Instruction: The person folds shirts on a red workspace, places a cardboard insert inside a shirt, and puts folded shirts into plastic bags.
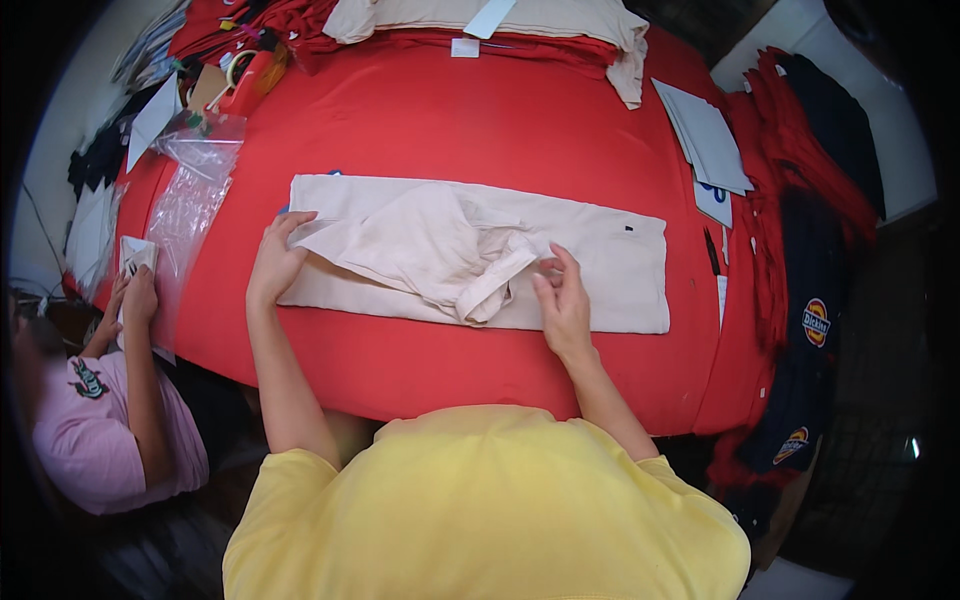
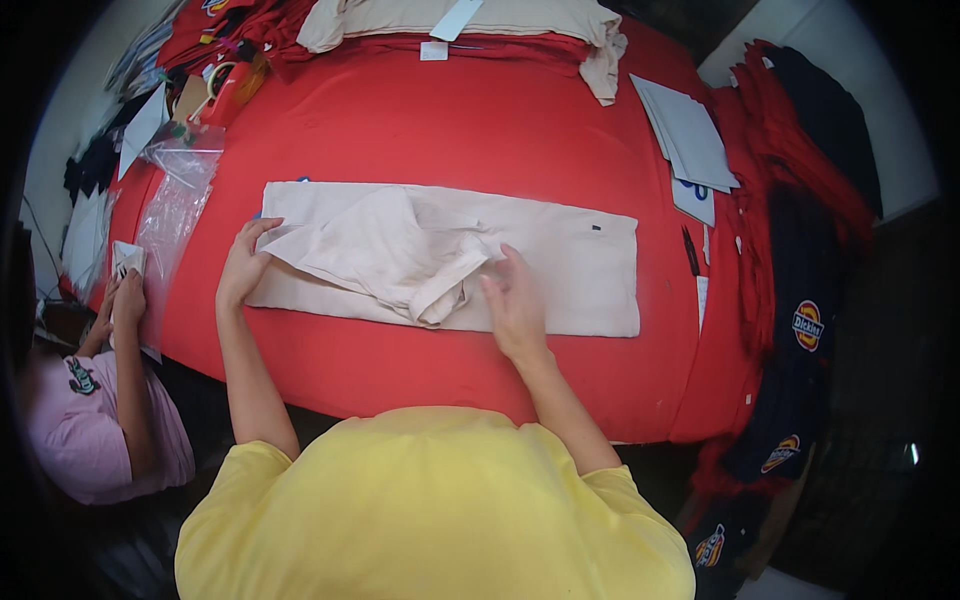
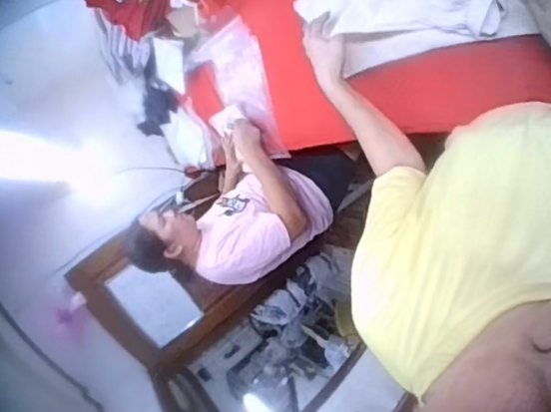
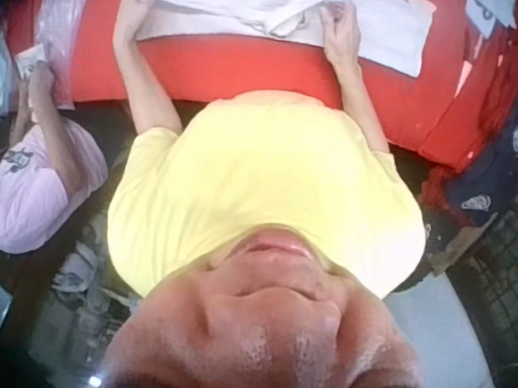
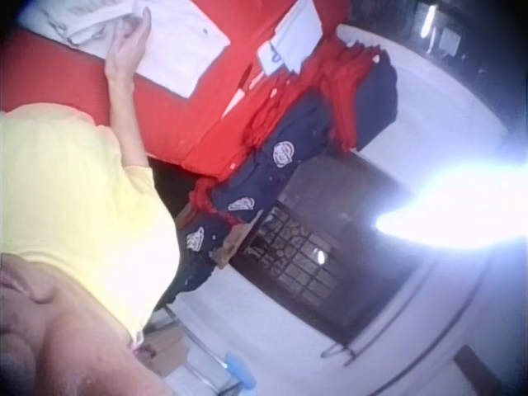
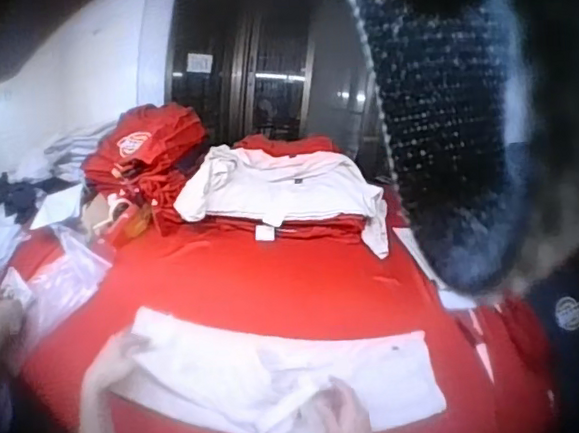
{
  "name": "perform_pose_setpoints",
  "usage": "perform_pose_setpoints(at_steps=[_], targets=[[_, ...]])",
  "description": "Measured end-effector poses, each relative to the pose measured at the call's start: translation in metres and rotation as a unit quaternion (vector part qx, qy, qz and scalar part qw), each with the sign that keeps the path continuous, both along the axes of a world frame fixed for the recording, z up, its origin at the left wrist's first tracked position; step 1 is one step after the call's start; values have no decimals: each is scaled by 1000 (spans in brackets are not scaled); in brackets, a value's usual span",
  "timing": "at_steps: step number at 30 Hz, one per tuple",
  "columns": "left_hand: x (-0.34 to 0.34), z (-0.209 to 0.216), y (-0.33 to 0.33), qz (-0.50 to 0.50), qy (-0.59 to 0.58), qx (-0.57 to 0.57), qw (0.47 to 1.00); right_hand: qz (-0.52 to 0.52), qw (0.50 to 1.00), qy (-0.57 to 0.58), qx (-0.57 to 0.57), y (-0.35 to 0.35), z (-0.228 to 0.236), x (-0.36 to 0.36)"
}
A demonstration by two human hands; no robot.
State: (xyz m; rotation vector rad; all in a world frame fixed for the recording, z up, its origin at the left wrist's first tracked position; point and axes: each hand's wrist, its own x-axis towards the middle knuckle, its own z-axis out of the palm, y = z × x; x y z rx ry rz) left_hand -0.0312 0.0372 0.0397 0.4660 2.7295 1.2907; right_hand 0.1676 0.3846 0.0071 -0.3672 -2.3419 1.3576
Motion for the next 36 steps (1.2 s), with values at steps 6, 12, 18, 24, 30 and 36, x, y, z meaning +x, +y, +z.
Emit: perform_pose_setpoints(at_steps=[6, 12, 18, 24, 30, 36], targets=[[18, 17, 72, -47, 20, -232, 971, 50, 998, -35, 22, -18, 26, -34], [44, -4, 14, -17, 88, -88, 992, 19, 977, -150, -154, 7, 30, -25], [6, -30, -34, 133, -55, -19, 989, 16, 988, -62, -142, 9, 12, -26], [12, -9, 10, 203, 211, -155, 944, -78, 989, -55, 111, 47, 6, -5], [60, -14, 136, -129, 209, -87, 966, -335, 855, -235, 319, 125, 3, 46], [63, -22, 176, -50, 289, -235, 927, -293, 892, -251, 236, 151, -7, 70]])
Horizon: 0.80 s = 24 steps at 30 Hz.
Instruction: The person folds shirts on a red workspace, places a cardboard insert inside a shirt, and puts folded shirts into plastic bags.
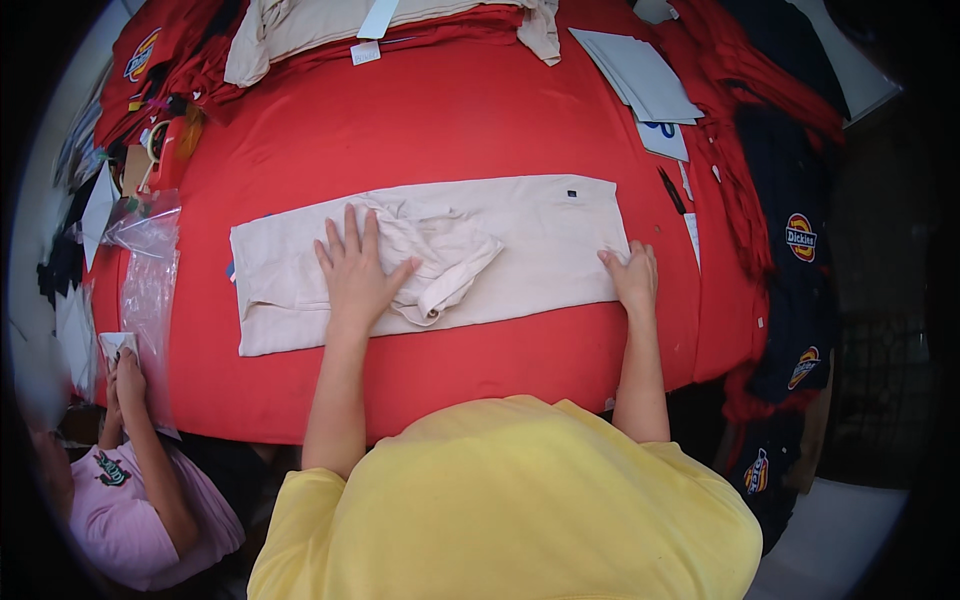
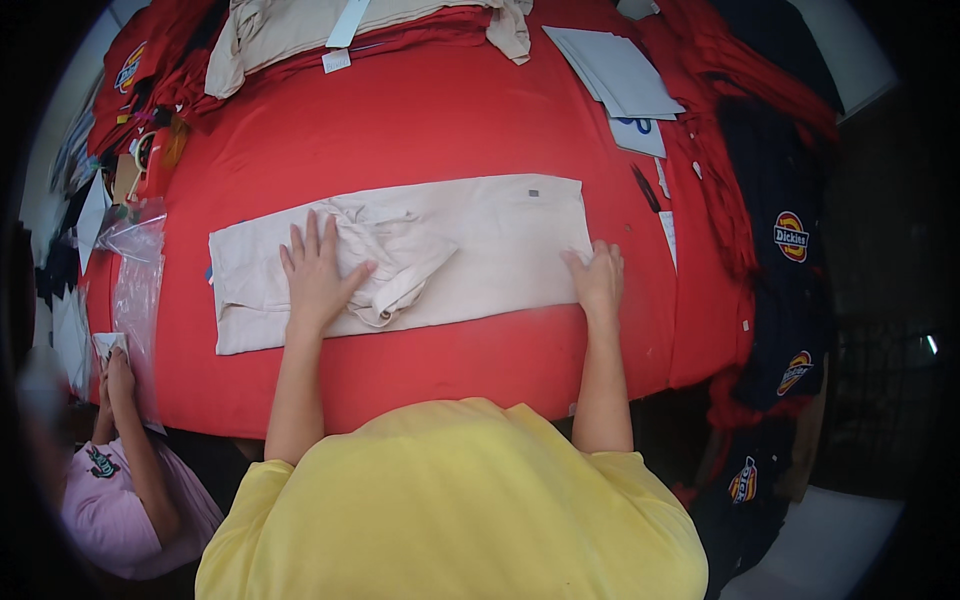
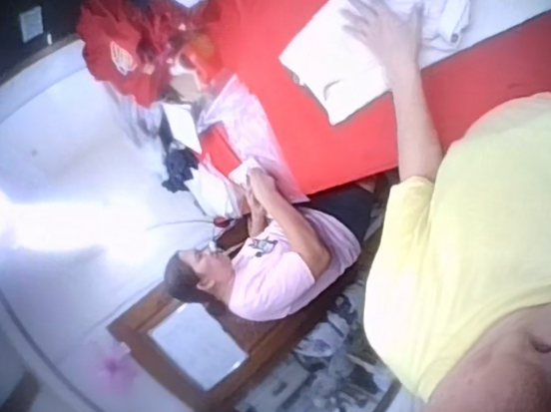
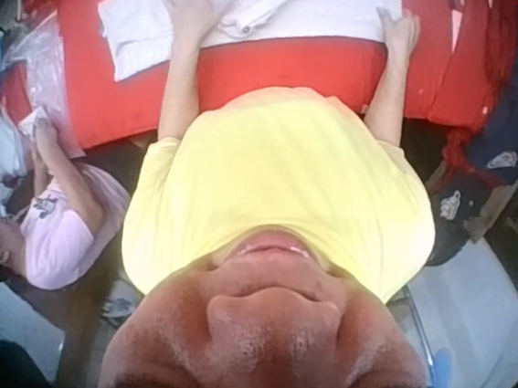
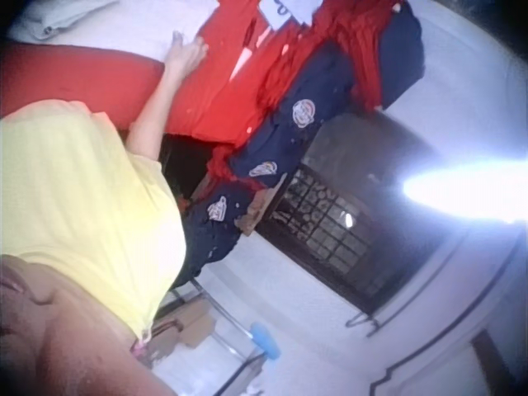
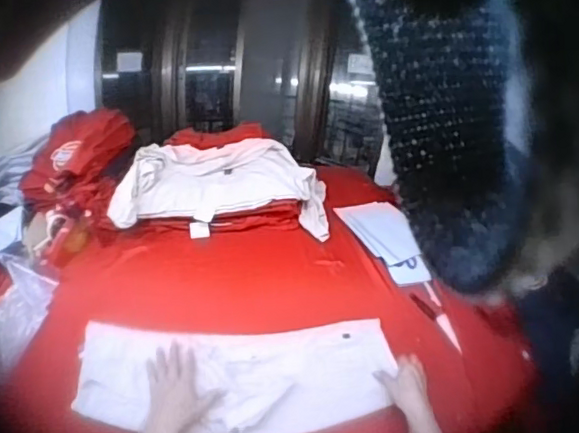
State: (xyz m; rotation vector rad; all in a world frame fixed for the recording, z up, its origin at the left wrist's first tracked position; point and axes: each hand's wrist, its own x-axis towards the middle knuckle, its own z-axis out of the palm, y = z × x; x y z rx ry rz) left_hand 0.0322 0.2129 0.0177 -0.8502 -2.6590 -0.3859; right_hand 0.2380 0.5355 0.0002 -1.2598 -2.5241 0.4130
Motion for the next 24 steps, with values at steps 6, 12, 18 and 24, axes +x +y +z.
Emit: perform_pose_setpoints(at_steps=[6, 12, 18, 24], targets=[[42, 3, 54, -231, -46, 139, 962, 96, 959, 193, -186, -22, 52, -30], [24, -25, 63, -120, -281, 468, 829, 371, 889, 129, -233, -138, 40, -83], [16, -9, 44, -168, -297, 403, 849, 272, 839, 133, -452, -144, 44, -81], [38, -6, 48, -196, -52, 131, 970, 148, 980, 67, -113, -81, 23, -71]])
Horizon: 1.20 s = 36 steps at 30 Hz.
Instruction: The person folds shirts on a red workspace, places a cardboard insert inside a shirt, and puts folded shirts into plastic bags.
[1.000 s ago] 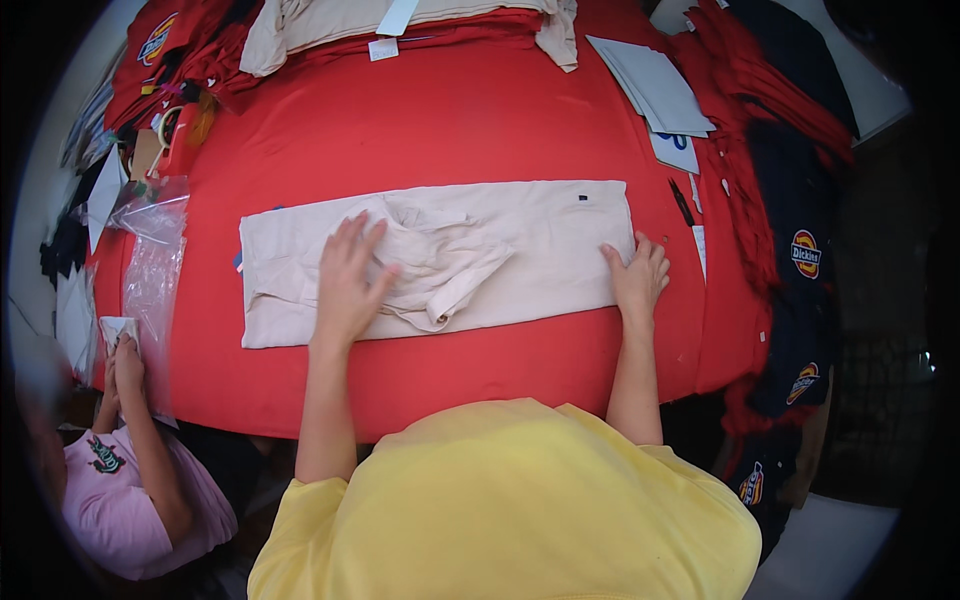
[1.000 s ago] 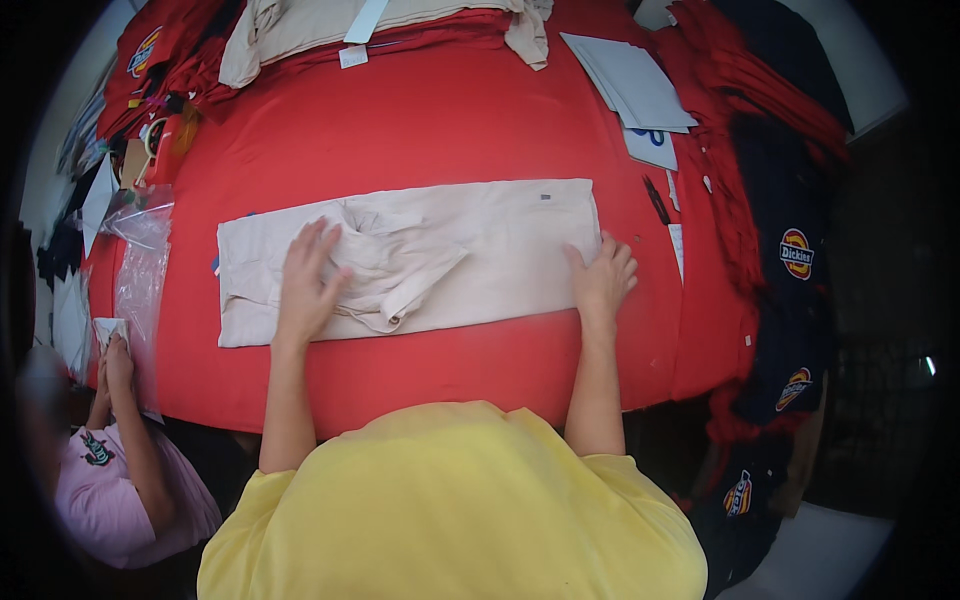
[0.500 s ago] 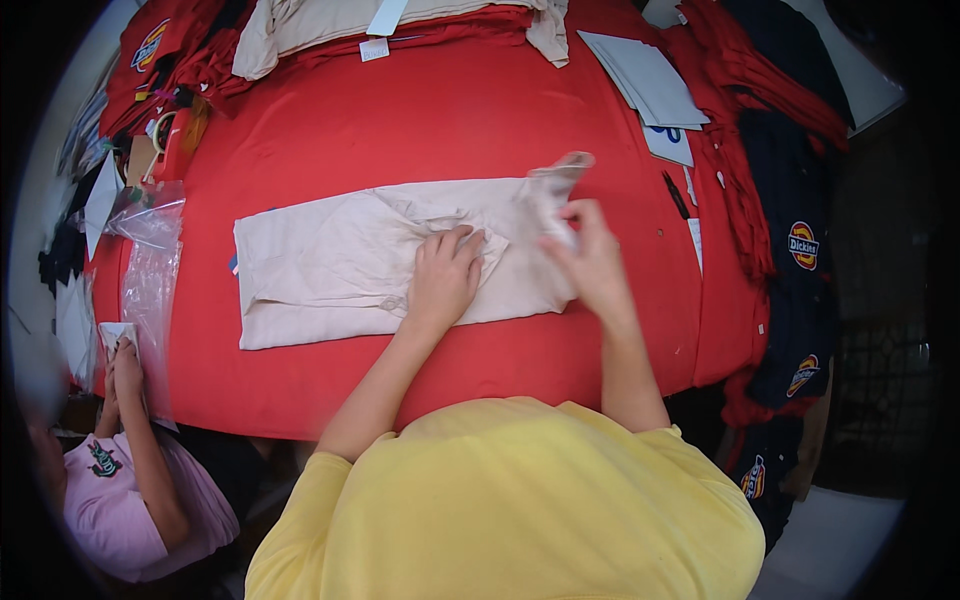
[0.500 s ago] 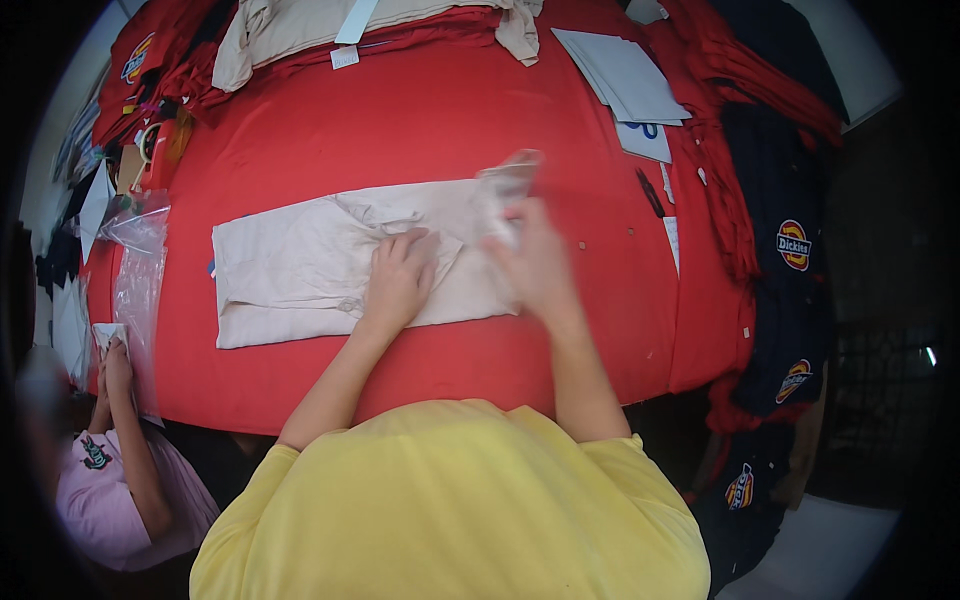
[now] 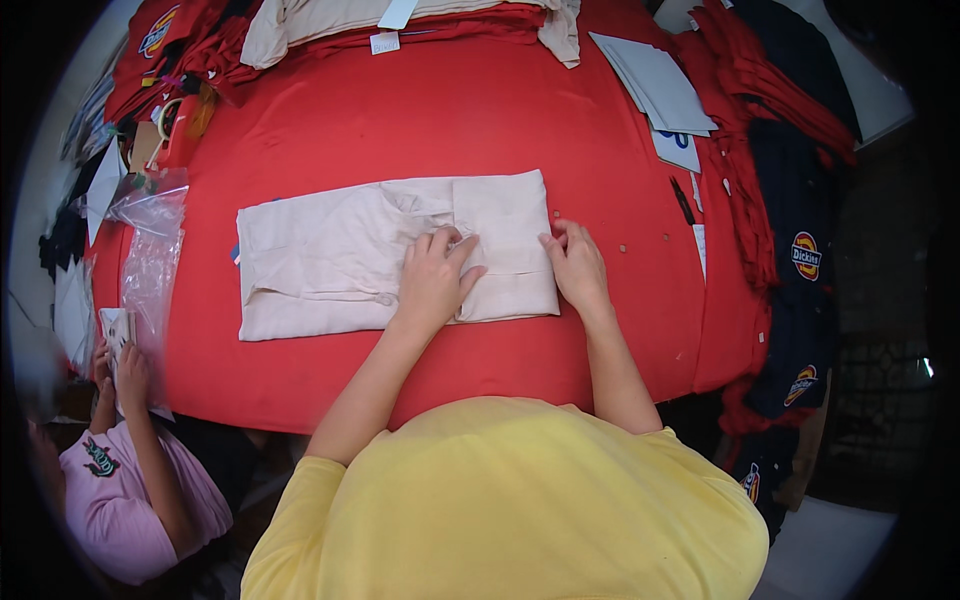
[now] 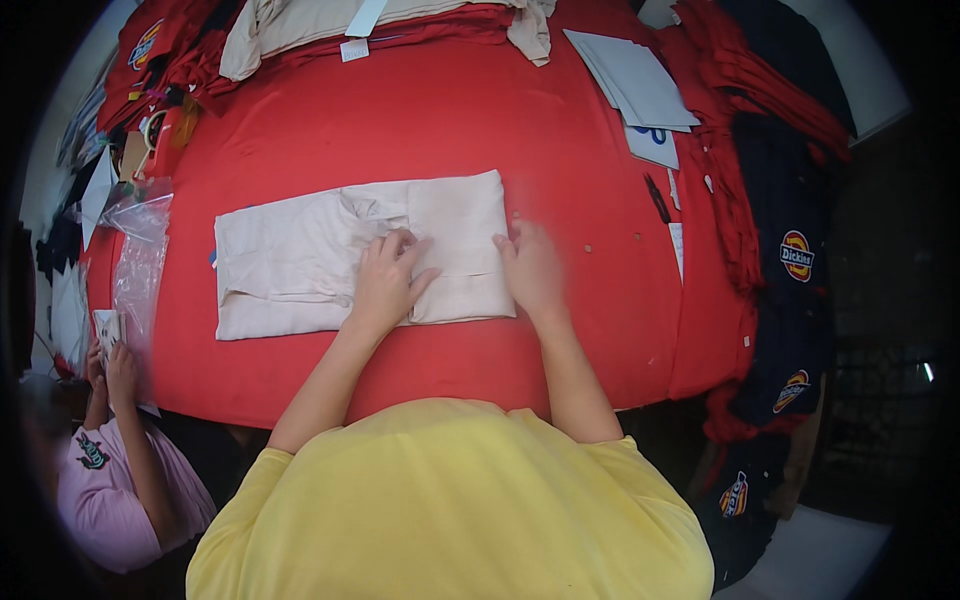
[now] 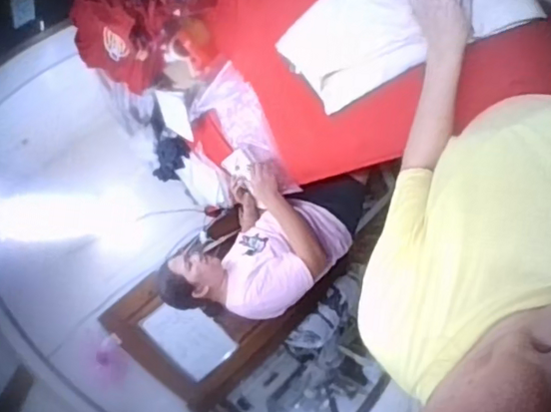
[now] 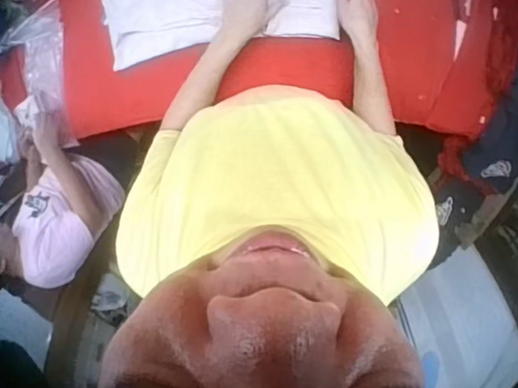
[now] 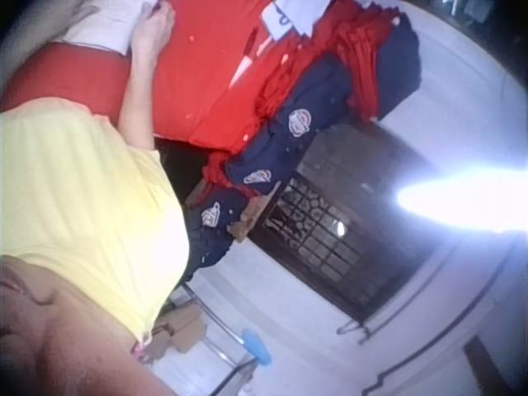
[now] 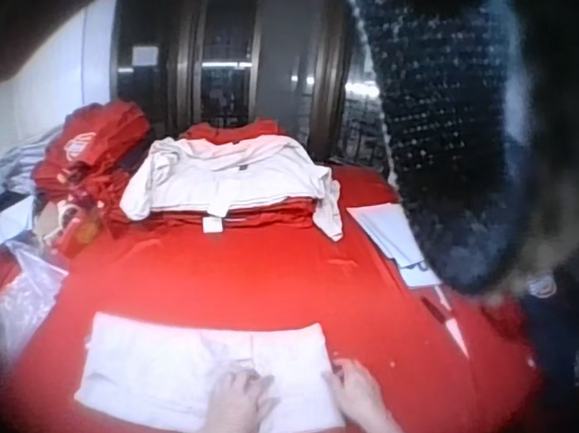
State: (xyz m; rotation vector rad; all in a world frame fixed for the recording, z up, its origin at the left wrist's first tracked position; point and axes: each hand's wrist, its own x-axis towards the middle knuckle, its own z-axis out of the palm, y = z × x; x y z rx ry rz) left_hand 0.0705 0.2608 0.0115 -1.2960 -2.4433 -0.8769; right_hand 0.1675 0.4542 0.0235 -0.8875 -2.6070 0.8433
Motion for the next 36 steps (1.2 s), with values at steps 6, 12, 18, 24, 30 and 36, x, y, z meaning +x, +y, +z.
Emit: perform_pose_setpoints(at_steps=[6, 12, 18, 24, 30, 36], targets=[[19, 15, 35, -34, -173, 90, 980, 61, 952, 37, -297, 14, -16, -4], [4, 44, 30, 27, -414, 179, 892, 154, 766, 215, -586, -25, 22, -7], [-77, 65, -113, 168, -402, 218, 873, 148, 758, 236, -589, -22, 24, -9], [-146, -20, -267, 437, -141, -48, 887, 185, 776, 46, -601, -51, 8, -26], [-133, 8, -228, 452, -280, 18, 847, 264, 840, 5, -474, -88, -8, -59], [-75, 7, -171, 427, -208, 53, 878, 271, 956, 100, -58, -110, -2, -91]])
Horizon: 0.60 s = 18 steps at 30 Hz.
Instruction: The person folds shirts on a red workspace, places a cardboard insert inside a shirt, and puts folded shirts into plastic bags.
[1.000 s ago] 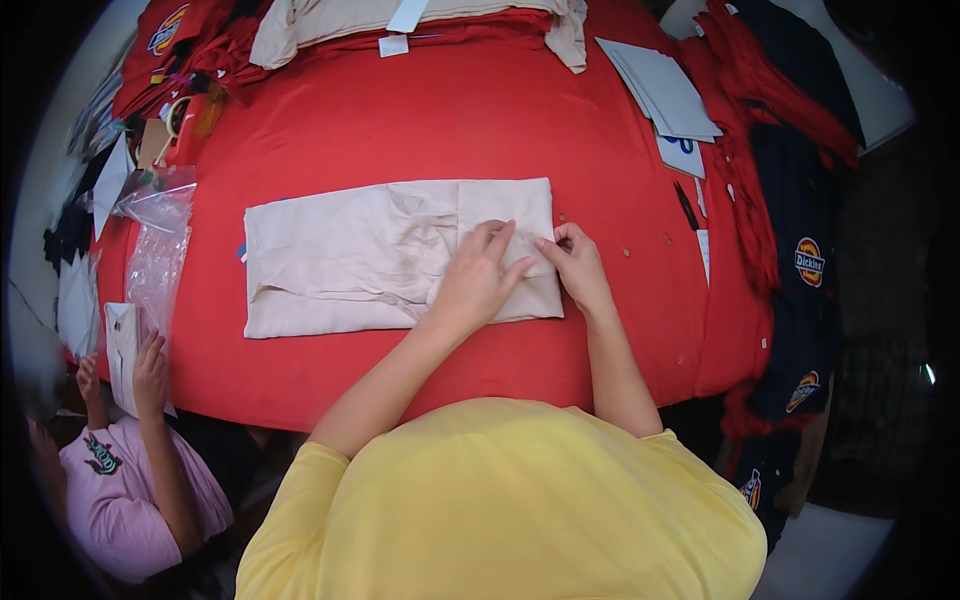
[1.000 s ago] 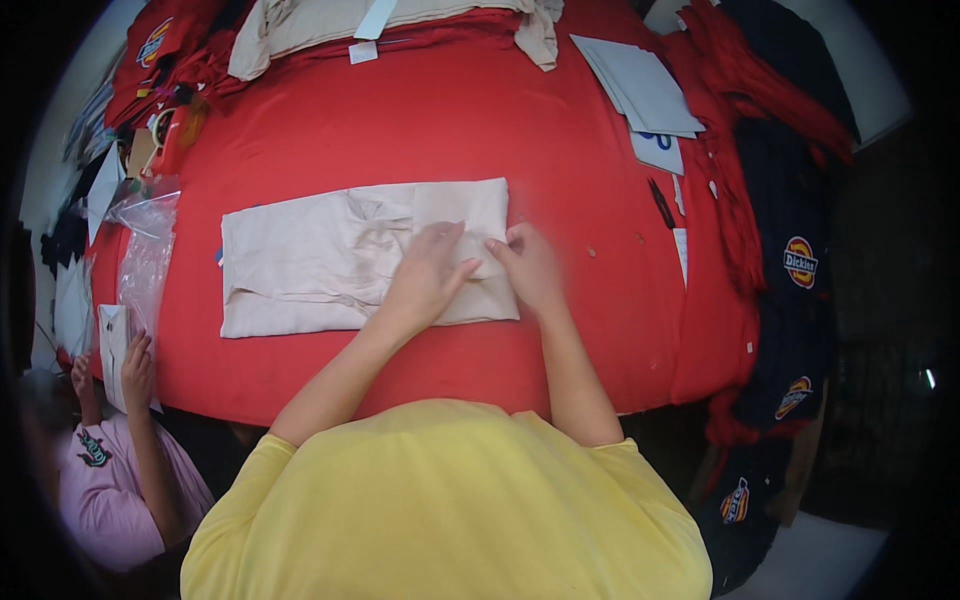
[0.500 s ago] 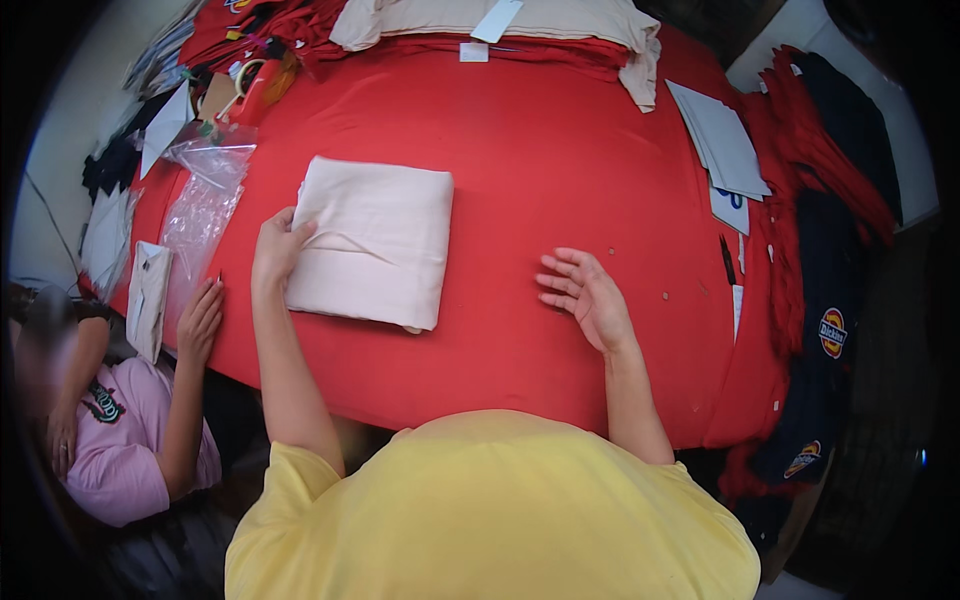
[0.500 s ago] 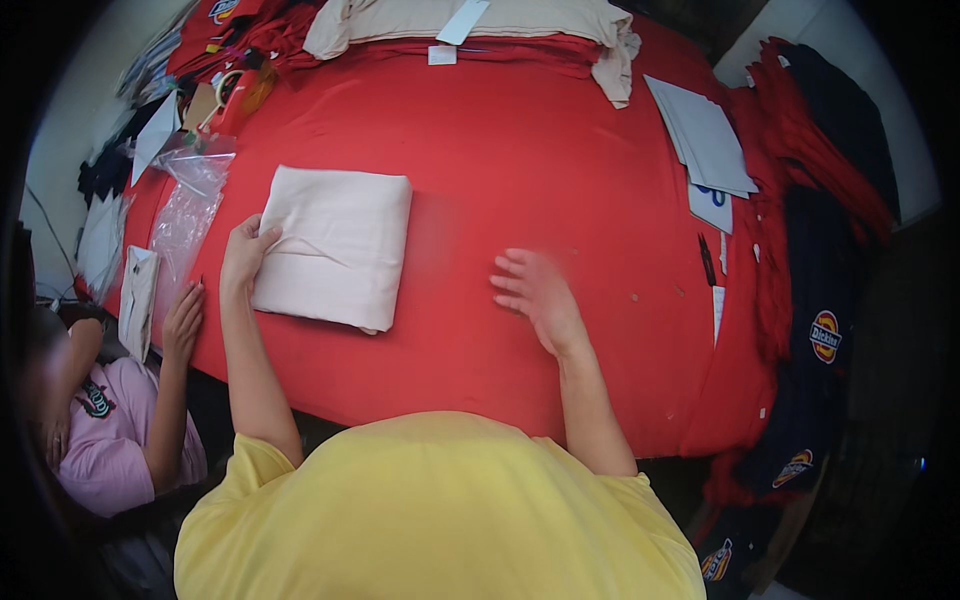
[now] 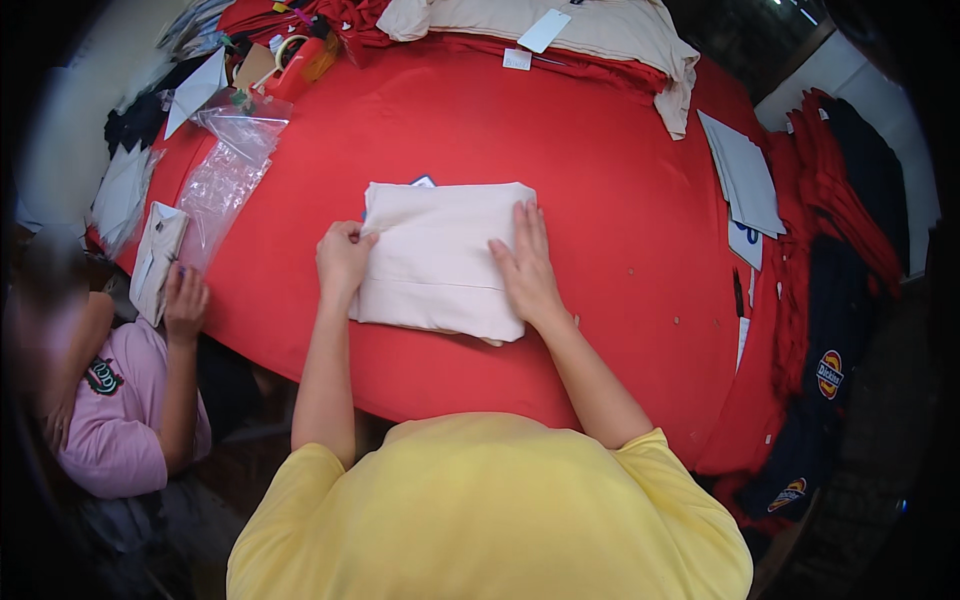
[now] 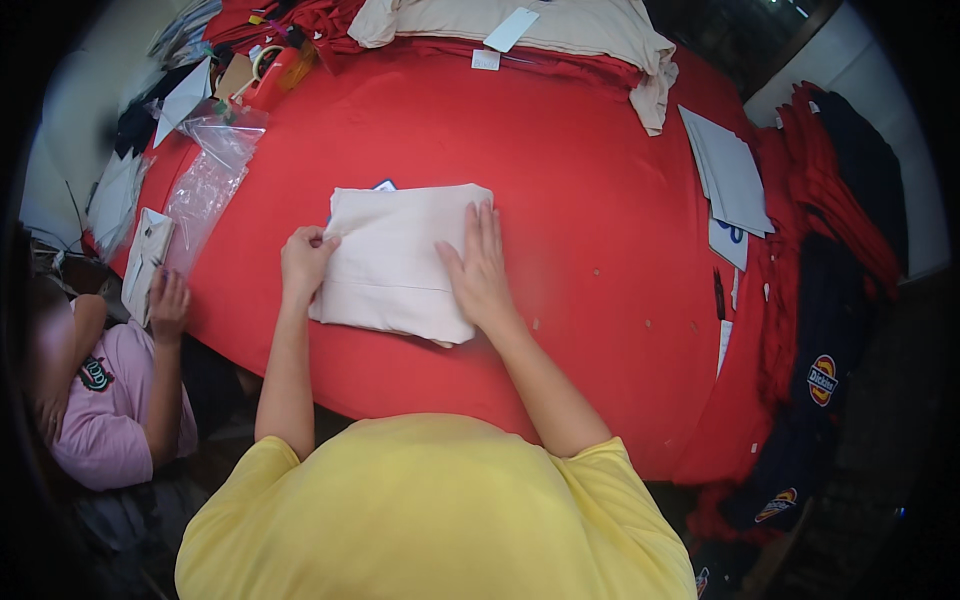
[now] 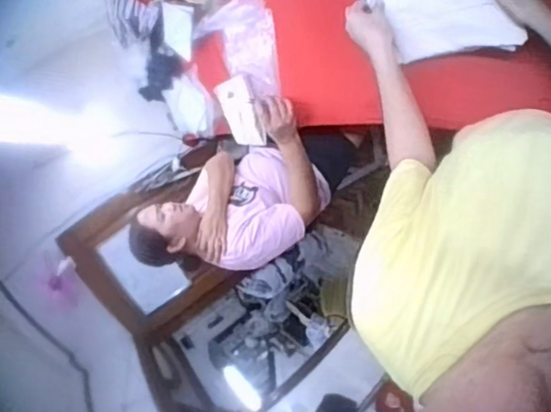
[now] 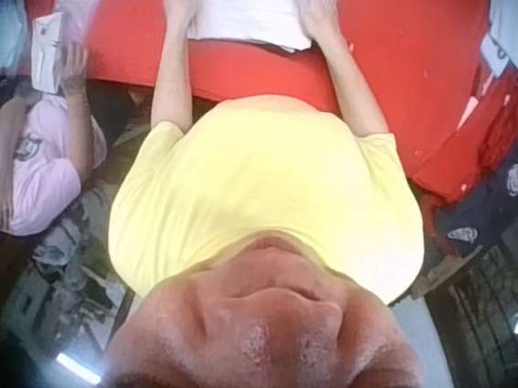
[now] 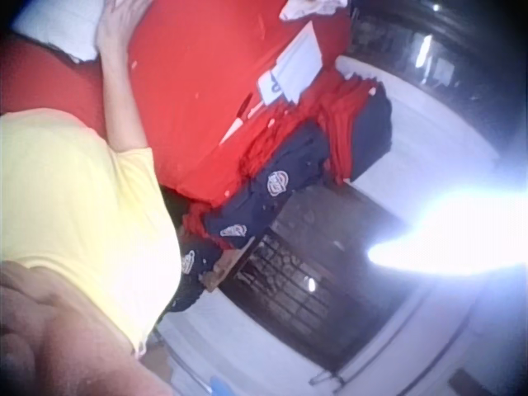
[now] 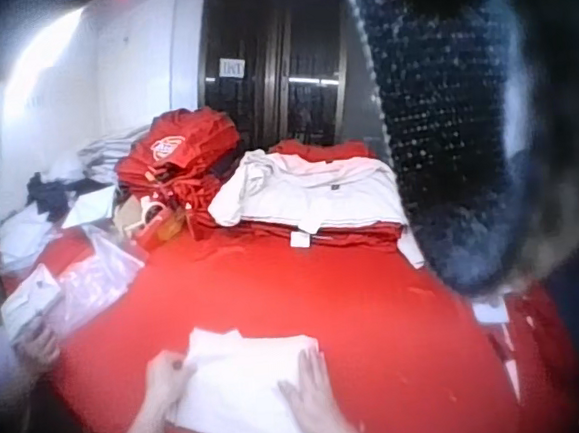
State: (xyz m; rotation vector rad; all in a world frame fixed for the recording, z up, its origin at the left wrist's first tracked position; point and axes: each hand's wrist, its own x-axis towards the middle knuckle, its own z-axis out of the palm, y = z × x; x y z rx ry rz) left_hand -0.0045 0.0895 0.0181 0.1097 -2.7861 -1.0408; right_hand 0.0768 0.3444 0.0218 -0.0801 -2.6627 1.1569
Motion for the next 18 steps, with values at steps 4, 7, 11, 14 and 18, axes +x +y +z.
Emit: perform_pose_setpoints(at_steps=[4, 7, 11, 14, 18], targets=[[19, -6, 15, -8, -38, 64, 997, -7, 960, -60, 272, 26, -3, -9], [38, -11, 38, -55, -6, 64, 996, -53, 955, -24, 291, 27, 28, -7], [58, -9, 63, -104, -16, 70, 992, -36, 929, -45, 365, 31, -3, -11], [63, -8, 64, -113, -20, 67, 991, -50, 930, -33, 363, 27, 11, -19], [64, -1, 58, -110, 35, 55, 992, -34, 937, -21, 348, -5, 2, 6]])
